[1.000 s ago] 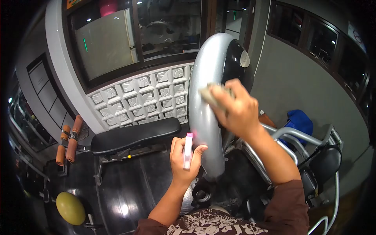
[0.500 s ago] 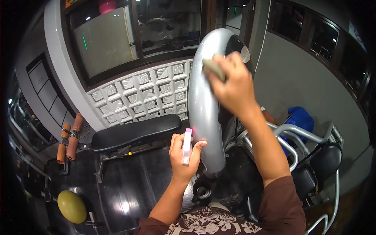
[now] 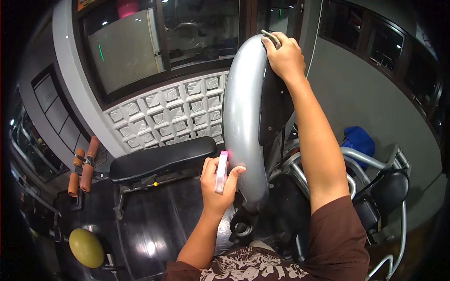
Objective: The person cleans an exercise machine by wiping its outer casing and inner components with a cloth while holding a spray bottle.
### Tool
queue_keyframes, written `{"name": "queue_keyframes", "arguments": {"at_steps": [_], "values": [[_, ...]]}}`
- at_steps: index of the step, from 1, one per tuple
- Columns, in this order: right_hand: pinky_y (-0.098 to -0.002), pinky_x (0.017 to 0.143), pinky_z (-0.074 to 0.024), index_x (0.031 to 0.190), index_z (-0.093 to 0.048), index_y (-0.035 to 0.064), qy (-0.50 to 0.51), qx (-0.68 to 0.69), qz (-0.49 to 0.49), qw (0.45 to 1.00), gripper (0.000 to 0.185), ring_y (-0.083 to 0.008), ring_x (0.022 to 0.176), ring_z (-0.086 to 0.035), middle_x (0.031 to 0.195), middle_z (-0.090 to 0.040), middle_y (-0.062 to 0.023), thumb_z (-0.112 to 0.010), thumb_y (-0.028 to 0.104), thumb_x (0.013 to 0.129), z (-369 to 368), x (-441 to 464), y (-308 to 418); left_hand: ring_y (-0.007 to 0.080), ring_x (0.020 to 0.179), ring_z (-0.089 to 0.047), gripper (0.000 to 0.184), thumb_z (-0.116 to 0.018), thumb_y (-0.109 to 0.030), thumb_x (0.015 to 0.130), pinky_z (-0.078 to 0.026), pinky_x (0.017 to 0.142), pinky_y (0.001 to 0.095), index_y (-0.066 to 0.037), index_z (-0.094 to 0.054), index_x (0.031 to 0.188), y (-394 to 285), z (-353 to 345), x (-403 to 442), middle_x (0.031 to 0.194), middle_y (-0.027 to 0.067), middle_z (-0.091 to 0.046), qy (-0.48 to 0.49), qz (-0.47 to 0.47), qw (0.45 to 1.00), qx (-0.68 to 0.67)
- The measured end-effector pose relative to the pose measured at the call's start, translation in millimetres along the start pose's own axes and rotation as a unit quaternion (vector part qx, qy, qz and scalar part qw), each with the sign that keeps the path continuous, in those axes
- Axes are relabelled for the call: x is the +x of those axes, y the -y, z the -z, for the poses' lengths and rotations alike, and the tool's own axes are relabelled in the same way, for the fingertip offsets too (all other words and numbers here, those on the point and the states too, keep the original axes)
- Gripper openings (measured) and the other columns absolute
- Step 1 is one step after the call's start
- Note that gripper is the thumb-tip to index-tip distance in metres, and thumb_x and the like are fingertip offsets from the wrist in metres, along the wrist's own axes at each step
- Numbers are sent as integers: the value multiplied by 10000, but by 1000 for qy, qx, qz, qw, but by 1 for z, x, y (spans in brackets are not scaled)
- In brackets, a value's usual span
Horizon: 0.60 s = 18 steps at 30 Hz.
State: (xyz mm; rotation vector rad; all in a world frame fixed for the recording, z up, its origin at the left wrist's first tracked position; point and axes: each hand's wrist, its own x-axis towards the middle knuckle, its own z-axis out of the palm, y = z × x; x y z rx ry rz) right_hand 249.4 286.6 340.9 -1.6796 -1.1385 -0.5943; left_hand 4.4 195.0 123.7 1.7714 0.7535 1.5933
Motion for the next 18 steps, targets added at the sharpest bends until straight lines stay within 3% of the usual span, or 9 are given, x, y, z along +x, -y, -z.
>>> {"name": "queue_keyframes", "arguments": {"at_steps": [4,8,11,15,18], "values": [[-511,870,-574,1192,-742,210,-7,32,51,998,316,-424,1028,-702,1161,-660,-162,-700,420,959,5,-20,0,134,809,-529,378,-914,-196,832,-443,727,279,17,-629,961,-2,4,3,910,35,-555,16,9,1000,4],[-486,712,-576,1122,-734,154,10,109,189,976,239,-403,836,-695,1022,-609,-158,-767,262,911,38,-101,4,123,803,-514,375,-910,-190,837,-438,721,275,12,-615,951,-2,1,0,905,20,-539,16,31,999,-7],[-410,648,-588,1207,-732,166,17,148,325,934,476,-319,793,-683,1016,-606,-117,-865,130,751,48,-172,-17,118,798,-502,374,-908,-182,839,-435,722,272,6,-604,950,1,0,0,907,14,-526,11,28,999,-12],[-391,589,-571,1185,-732,186,69,60,365,926,448,-297,790,-683,1020,-616,-96,-837,135,753,67,-173,-22,111,802,-497,370,-904,-173,844,-434,727,266,2,-598,955,2,-1,0,917,12,-522,7,14,1000,-8],[-434,605,-573,1209,-719,226,18,87,302,949,400,-332,795,-689,1004,-606,-101,-813,181,824,50,-129,-21,107,811,-501,368,-902,-173,849,-438,731,261,4,-598,959,5,-1,-1,922,11,-526,7,5,1000,-1]]}}
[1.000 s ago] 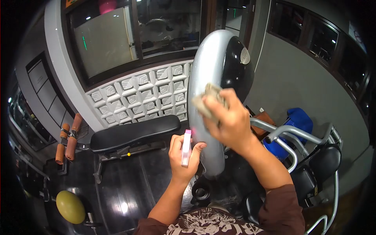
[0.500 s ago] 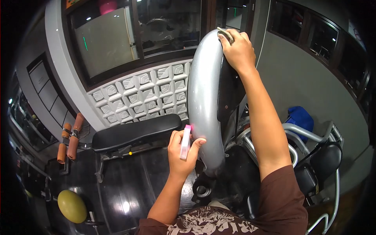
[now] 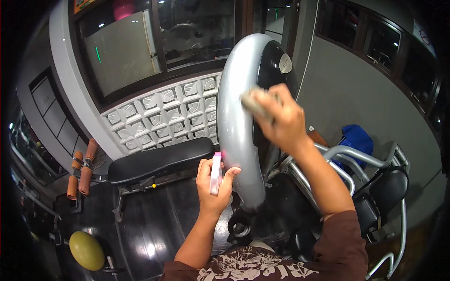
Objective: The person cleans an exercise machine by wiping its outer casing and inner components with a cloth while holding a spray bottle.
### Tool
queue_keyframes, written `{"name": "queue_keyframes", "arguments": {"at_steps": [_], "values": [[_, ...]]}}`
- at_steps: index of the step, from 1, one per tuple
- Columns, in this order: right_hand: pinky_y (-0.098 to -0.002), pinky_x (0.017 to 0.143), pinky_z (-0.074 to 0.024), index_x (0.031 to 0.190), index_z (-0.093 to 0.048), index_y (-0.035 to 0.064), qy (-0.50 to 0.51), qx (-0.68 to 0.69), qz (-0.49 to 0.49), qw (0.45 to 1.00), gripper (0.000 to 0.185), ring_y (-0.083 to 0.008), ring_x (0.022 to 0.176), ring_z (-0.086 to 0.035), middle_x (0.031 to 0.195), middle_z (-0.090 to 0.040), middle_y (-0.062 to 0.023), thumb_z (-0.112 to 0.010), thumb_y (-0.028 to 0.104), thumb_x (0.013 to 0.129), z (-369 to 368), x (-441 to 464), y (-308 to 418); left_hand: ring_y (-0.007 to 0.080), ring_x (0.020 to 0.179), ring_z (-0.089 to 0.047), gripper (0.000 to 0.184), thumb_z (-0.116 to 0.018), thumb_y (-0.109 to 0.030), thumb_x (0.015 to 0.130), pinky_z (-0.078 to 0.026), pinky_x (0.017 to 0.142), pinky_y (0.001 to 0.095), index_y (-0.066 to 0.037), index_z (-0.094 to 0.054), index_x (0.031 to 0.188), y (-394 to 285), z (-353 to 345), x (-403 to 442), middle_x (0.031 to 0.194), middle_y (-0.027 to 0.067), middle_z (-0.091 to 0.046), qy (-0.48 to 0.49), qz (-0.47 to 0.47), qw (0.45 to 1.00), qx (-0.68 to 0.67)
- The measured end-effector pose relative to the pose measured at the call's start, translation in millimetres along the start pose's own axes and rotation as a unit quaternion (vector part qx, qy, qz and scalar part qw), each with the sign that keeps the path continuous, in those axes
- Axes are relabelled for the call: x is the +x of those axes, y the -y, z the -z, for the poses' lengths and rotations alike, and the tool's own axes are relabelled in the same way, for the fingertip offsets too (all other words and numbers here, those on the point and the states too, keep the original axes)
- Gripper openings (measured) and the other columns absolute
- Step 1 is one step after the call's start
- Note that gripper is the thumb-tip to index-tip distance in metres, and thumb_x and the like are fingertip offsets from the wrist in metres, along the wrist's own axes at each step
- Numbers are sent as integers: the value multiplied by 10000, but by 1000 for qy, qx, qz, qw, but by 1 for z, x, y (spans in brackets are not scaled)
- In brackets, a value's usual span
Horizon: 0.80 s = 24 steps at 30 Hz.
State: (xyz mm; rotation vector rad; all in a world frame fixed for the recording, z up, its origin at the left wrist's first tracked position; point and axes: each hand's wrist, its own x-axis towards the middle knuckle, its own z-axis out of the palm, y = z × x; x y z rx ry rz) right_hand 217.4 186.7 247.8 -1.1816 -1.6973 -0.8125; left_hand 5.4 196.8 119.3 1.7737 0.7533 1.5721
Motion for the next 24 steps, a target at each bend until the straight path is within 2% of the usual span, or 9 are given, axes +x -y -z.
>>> {"name": "queue_keyframes", "arguments": {"at_steps": [4,7,10,12,14,16,17,21,24], "values": [[-519,851,-563,1223,-734,234,-9,-45,-187,981,334,-414,1016,-697,1127,-665,-122,-718,413,941,-22,78,-58,104,826,-513,371,-901,-180,854,-448,746,260,8,-602,968,-3,1,-1,927,7,-537,8,34,999,-9],[-502,881,-570,1199,-749,204,3,-24,-270,962,336,-428,1070,-689,1175,-665,-171,-711,420,945,-36,117,-83,99,841,-539,372,-900,-186,858,-461,750,257,9,-606,979,-6,3,0,948,8,-561,14,49,999,0],[-509,853,-575,1163,-755,174,-9,-70,-207,976,316,-431,1027,-696,1155,-656,-185,-699,404,955,-31,105,-58,93,835,-564,369,-904,-184,853,-470,735,249,-2,-613,988,1,1,0,942,5,-583,3,21,1000,4],[-514,796,-584,1086,-760,173,18,2,-136,991,231,-407,897,-700,1061,-629,-165,-718,330,921,-17,75,-12,138,765,-546,396,-919,-217,827,-455,687,286,4,-617,956,4,1,-1,896,42,-580,1,61,998,-28],[-451,676,-601,1025,-744,200,70,70,7,995,194,-332,836,-700,1042,-632,-119,-749,264,841,-11,26,34,164,735,-540,412,-929,-234,810,-450,667,307,5,-619,939,8,-1,1,874,60,-580,-3,67,996,-59],[-334,517,-553,1017,-714,205,89,9,85,992,285,-217,775,-670,1042,-646,-93,-771,237,739,-12,-11,70,170,744,-545,416,-934,-234,802,-454,675,315,2,-619,938,11,-3,1,877,59,-582,-14,42,995,-84],[-335,508,-541,1032,-708,203,78,-26,105,991,285,-208,760,-661,1002,-628,-86,-766,233,754,-11,-14,72,173,746,-547,420,-935,-238,799,-455,678,318,1,-621,941,10,-2,0,878,59,-583,-10,50,997,-66],[-403,513,-545,1054,-713,208,77,-34,40,996,180,-267,777,-688,927,-600,-79,-747,250,881,-7,32,37,168,746,-544,442,-938,-268,797,-453,671,315,2,-630,961,5,1,2,880,58,-581,-1,45,999,-17],[-516,747,-588,1166,-758,300,68,-45,-93,992,238,-388,922,-715,1048,-644,-143,-721,376,943,-19,90,-12,155,744,-535,443,-937,-282,800,-448,659,303,2,-635,956,4,0,2,874,54,-572,-6,54,998,-30]]}}
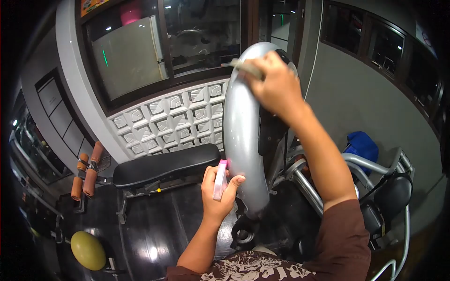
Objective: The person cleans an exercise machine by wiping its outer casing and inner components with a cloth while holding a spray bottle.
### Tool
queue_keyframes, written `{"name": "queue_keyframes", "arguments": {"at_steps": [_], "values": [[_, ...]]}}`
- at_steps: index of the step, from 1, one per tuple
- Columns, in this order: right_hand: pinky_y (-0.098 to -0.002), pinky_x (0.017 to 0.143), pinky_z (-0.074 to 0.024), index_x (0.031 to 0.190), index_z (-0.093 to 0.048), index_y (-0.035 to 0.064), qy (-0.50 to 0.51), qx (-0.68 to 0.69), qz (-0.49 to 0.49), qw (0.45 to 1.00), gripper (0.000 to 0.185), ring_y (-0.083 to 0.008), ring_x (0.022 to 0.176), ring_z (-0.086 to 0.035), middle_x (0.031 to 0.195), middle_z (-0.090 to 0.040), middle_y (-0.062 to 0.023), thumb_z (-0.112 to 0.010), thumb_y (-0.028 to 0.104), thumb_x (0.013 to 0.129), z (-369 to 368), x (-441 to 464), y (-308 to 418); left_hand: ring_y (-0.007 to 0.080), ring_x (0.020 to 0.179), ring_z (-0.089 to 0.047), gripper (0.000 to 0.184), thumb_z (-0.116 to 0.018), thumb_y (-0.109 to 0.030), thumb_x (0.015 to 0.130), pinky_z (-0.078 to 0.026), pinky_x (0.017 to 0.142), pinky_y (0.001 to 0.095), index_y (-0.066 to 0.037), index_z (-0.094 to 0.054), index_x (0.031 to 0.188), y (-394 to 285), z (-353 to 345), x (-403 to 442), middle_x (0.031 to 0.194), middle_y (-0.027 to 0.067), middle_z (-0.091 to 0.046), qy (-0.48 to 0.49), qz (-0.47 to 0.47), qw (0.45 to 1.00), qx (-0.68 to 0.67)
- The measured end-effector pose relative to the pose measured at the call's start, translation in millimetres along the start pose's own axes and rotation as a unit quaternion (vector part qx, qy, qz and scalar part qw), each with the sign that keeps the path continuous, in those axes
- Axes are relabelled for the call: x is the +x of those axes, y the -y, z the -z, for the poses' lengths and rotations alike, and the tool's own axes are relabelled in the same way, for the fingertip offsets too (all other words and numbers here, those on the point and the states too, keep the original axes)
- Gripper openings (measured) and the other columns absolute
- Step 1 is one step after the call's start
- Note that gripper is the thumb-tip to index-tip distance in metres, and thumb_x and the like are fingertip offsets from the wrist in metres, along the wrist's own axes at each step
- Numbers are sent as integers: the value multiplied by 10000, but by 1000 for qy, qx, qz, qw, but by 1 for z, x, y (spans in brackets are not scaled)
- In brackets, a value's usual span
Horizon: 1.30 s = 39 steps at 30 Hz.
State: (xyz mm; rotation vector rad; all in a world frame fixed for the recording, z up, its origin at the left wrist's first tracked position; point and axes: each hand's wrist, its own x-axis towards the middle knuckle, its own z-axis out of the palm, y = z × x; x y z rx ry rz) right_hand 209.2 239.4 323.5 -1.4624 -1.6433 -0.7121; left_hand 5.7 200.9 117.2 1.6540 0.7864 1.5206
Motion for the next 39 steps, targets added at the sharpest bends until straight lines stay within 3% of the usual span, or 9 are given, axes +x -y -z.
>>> {"name": "queue_keyframes", "arguments": {"at_steps": [3,4,7,13,19,23,27,32,39], "values": [[-518,960,-546,1211,-757,261,30,11,-199,979,363,-389,1158,-679,1255,-688,-128,-694,505,950,-19,73,-54,180,748,-555,433,-934,-271,802,-462,674,316,4,-636,955,-5,2,-1,874,68,-579,-1,-11,1000,2],[-505,1005,-531,1240,-751,252,21,16,-233,972,383,-366,1221,-660,1308,-686,-111,-680,502,959,-29,88,-76,113,811,-542,371,-913,-192,832,-463,723,268,-2,-628,975,-3,3,0,922,24,-572,4,-55,998,42],[-486,1034,-524,1239,-754,228,56,-13,-264,963,382,-347,1258,-647,1319,-687,-98,-681,481,962,-30,104,-83,121,796,-523,375,-908,-196,837,-445,717,269,9,-613,949,-9,0,0,914,30,-563,-2,-58,998,40],[-491,853,-564,1102,-765,182,-30,93,52,994,227,-369,958,-701,1063,-652,-144,-737,284,902,-10,22,-29,126,788,-509,378,-910,-184,830,-434,707,278,9,-601,933,-10,1,-2,901,33,-545,6,-31,999,9],[-340,515,-516,1010,-701,162,20,8,293,956,230,-231,757,-651,917,-599,-51,-788,231,808,14,-86,38,179,737,-532,386,-919,-189,812,-448,672,314,5,-611,939,-5,1,0,873,69,-561,-3,-72,997,32],[-400,593,-560,1051,-748,192,24,17,174,984,211,-277,749,-691,911,-626,-69,-781,333,898,12,-31,13,217,728,-561,376,-920,-174,806,-463,663,343,4,-628,962,-10,2,0,870,91,-581,-5,-82,995,50],[-473,899,-568,1189,-766,214,90,-15,-44,995,343,-357,1055,-714,1135,-715,-121,-743,427,921,-8,78,-47,243,734,-571,360,-910,-165,817,-470,674,356,7,-637,977,-16,3,0,866,106,-587,1,-64,997,51],[-438,1036,-521,1239,-774,191,107,-29,-222,969,414,-296,1226,-680,1265,-746,-103,-748,438,908,-46,143,-117,229,753,-583,375,-912,-208,821,-485,690,347,18,-662,986,-21,6,4,885,101,-605,0,-68,996,50],[-426,926,-558,1056,-806,82,86,18,-14,996,325,-354,1050,-713,1108,-739,-156,-787,337,855,-31,121,-85,160,757,-565,423,-924,-265,820,-472,673,308,17,-652,981,-17,5,2,886,64,-593,-1,-50,998,32]]}}
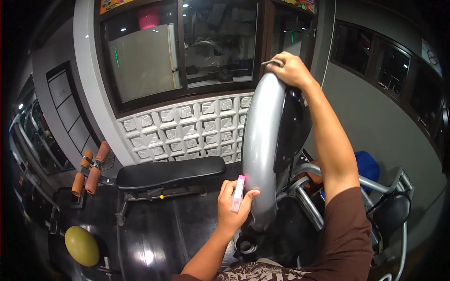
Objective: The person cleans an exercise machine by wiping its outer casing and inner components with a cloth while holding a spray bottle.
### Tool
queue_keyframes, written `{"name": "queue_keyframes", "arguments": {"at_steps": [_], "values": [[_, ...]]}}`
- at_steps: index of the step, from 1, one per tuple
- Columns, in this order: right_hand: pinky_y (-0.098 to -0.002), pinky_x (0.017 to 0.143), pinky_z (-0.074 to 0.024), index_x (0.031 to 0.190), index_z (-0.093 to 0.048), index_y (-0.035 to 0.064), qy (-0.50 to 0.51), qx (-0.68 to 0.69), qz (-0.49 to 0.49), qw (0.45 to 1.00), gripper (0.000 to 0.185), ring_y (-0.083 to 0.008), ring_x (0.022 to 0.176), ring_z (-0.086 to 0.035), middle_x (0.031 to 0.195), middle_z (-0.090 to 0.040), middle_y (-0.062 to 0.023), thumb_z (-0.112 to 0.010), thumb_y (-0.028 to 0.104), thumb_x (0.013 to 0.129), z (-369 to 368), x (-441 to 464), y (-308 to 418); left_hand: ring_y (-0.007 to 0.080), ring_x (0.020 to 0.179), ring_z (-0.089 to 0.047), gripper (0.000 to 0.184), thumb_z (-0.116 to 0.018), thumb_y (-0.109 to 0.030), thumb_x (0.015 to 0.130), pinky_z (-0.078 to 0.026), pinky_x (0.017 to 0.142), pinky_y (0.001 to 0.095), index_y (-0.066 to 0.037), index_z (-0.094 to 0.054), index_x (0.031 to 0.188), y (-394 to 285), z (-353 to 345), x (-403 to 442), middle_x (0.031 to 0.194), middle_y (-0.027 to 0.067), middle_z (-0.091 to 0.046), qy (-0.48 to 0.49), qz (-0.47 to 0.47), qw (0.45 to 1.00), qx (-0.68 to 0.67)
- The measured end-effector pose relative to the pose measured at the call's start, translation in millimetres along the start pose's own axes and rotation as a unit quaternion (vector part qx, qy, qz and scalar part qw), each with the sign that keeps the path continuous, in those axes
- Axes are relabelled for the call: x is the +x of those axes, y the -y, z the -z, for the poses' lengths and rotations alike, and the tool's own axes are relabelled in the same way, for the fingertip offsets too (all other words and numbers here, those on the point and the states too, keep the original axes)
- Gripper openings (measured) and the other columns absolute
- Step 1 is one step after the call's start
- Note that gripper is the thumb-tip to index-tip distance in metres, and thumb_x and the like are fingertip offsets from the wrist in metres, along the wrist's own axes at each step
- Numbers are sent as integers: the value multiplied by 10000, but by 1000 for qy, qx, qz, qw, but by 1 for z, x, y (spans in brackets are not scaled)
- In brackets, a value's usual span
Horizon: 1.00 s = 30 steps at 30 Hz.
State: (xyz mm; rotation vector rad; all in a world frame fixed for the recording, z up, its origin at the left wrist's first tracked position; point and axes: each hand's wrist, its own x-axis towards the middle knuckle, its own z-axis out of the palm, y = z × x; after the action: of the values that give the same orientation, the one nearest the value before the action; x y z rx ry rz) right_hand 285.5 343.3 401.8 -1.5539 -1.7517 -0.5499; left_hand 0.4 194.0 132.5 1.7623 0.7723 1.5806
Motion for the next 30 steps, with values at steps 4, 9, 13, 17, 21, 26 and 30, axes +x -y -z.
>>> {"name": "queue_keyframes", "arguments": {"at_steps": [4,9,13,17,21,26,30], "values": [[-397,836,-574,941,-779,105,123,76,176,974,172,-293,955,-699,1003,-676,-105,-766,134,772,13,-77,87,151,757,-554,424,-926,-264,819,-467,675,305,13,-647,977,0,0,1,881,56,-583,8,10,1000,-3],[-368,614,-622,873,-731,202,127,-88,385,910,127,-209,947,-666,1007,-613,-4,-756,279,775,-9,-172,141,231,738,-586,411,-930,-234,802,-490,701,355,10,-641,963,2,-4,-5,874,110,-606,-13,45,999,-16],[-392,570,-579,935,-703,191,69,-60,307,947,142,-244,877,-699,1010,-617,-23,-768,258,828,2,-122,108,227,761,-586,420,-929,-253,805,-484,709,348,10,-640,959,-3,-3,-6,877,105,-606,-14,60,998,16],[-484,923,-570,1115,-781,231,14,-40,-1,999,257,-349,1062,-706,1157,-692,-82,-705,394,931,12,-24,28,218,779,-584,419,-927,-252,806,-479,716,342,11,-638,957,0,-7,-10,883,94,-604,-37,55,997,32],[-472,974,-540,1180,-767,198,-26,47,-113,992,328,-347,1134,-685,1212,-683,-104,-696,414,944,-15,11,-69,200,775,-567,409,-926,-233,808,-473,709,332,13,-634,954,-6,-8,-12,883,77,-590,-49,62,996,48],[-465,814,-577,1010,-766,155,-117,154,124,973,166,-350,936,-700,1006,-668,-102,-761,256,878,6,-84,21,146,756,-527,397,-936,-200,790,-443,679,296,4,-628,934,-14,-10,-10,870,44,-556,-60,86,993,46],[-341,528,-523,1046,-712,157,-74,74,336,936,275,-224,826,-667,1061,-675,-66,-730,229,782,-3,-196,72,160,763,-551,284,-862,-50,784,-457,692,301,3,-627,936,-14,-18,-16,876,59,-577,-90,86,990,59]]}}
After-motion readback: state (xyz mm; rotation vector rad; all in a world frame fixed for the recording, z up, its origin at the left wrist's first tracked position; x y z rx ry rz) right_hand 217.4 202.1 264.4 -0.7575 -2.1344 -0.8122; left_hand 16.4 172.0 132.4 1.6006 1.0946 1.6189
